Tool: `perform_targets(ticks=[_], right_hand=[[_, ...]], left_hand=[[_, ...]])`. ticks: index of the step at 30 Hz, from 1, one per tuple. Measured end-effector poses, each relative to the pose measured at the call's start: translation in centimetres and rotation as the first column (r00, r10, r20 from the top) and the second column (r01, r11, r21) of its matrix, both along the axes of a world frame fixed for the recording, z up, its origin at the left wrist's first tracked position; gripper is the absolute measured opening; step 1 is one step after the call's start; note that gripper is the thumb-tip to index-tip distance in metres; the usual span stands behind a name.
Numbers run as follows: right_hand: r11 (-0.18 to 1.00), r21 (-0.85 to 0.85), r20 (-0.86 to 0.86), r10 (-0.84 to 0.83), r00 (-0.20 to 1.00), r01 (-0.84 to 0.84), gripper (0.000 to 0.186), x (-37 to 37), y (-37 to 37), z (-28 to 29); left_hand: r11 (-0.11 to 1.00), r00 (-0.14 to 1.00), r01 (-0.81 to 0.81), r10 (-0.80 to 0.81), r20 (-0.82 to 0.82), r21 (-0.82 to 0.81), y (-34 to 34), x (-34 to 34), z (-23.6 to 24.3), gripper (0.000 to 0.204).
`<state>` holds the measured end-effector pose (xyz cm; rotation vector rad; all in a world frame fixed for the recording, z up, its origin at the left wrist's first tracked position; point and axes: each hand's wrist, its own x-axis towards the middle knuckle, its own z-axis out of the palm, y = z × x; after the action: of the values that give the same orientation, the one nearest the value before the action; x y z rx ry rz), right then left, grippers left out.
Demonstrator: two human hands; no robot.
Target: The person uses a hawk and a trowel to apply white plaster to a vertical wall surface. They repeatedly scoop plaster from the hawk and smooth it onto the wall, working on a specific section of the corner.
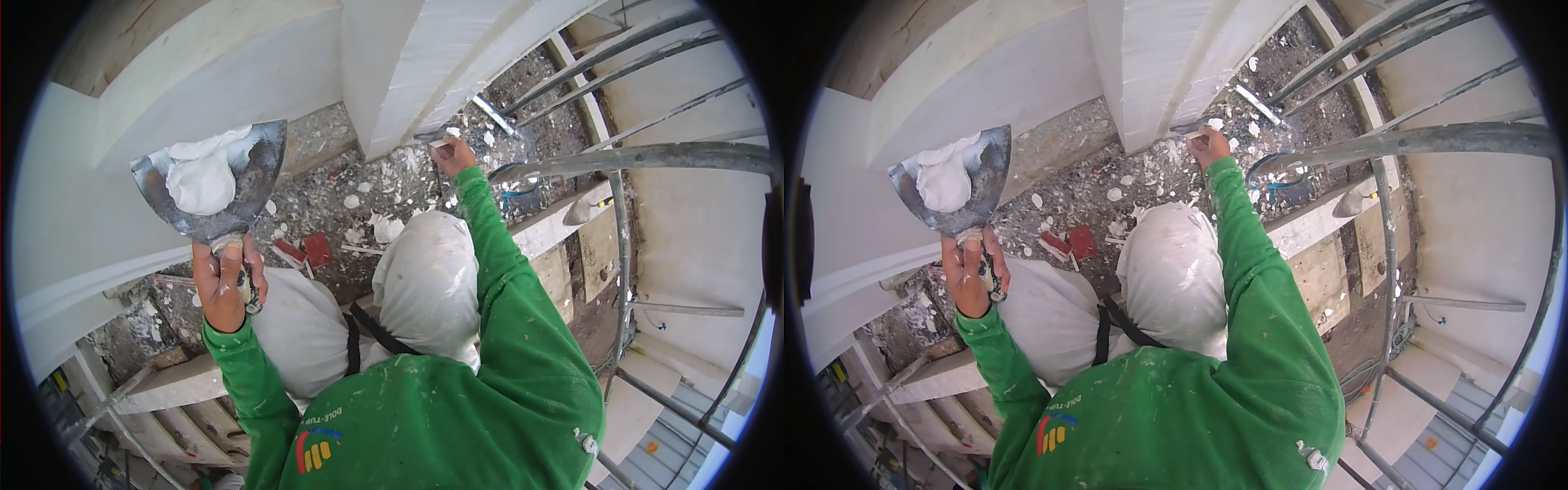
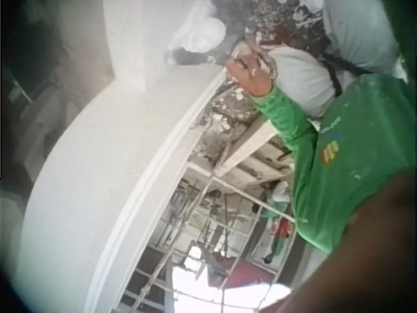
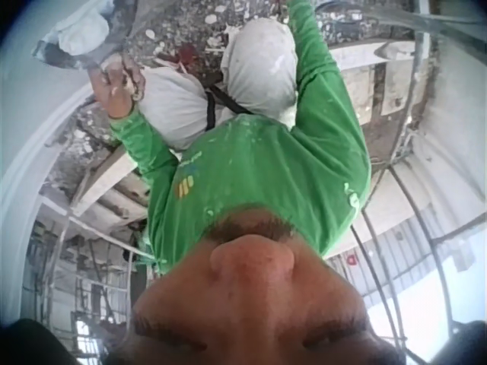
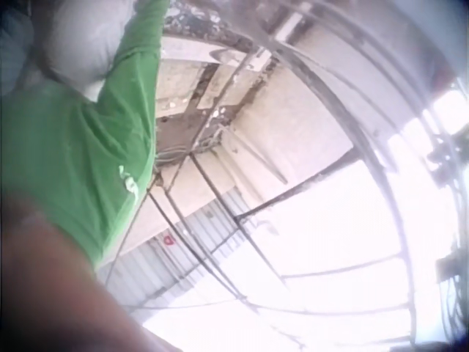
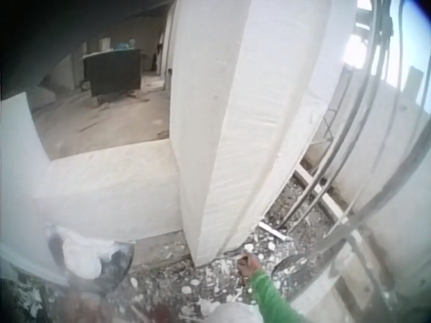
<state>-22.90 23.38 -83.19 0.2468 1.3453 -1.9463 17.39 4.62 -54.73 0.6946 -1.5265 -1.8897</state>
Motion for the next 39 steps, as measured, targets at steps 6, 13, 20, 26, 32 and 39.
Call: perform_targets(ticks=[6, 13, 20, 26, 32, 39], right_hand=[[0.987, -0.133, 0.068, -0.08, 0.994, 0.089, 0.022, 0.3, -0.5, 7.8], [0.982, -0.171, -0.046, -0.093, 0.995, 0.084, 0.009, 0.9, -0.1, 17.1], [0.968, -0.237, -0.183, -0.125, 0.975, 0.08, 0.01, 2.5, 0.0, 26.2], [0.976, -0.205, -0.22, -0.126, 0.967, 0.08, 0.008, 4.8, 3.5, 21.1], [0.995, 0.022, 0.042, -0.102, 0.994, 0.101, 0.006, 3.9, 4.5, 4.9], [0.99, -0.011, 0.134, -0.135, 0.982, 0.137, 0.01, 2.2, 1.9, -1.7]], left_hand=[[0.994, 0.994, 0.107, -0.106, -0.022, 0.011, -0.7, -0.5, -0.4, 0.034], [0.985, 0.985, 0.163, -0.16, -0.062, 0.05, -0.7, -1.7, -0.8, 0.029], [0.974, 0.971, 0.225, -0.224, -0.083, 0.011, -1.1, -2.2, -1.5, 0.031], [0.981, 0.98, 0.194, -0.194, -0.042, -0.001, -1.1, -1.5, -1.8, 0.035], [0.988, 0.988, 0.154, -0.154, -0.029, -0.002, -1.0, -1.0, -1.4, 0.039], [0.996, 0.996, 0.085, -0.085, -0.015, -0.009, -0.1, 0.0, -0.7, 0.038]])
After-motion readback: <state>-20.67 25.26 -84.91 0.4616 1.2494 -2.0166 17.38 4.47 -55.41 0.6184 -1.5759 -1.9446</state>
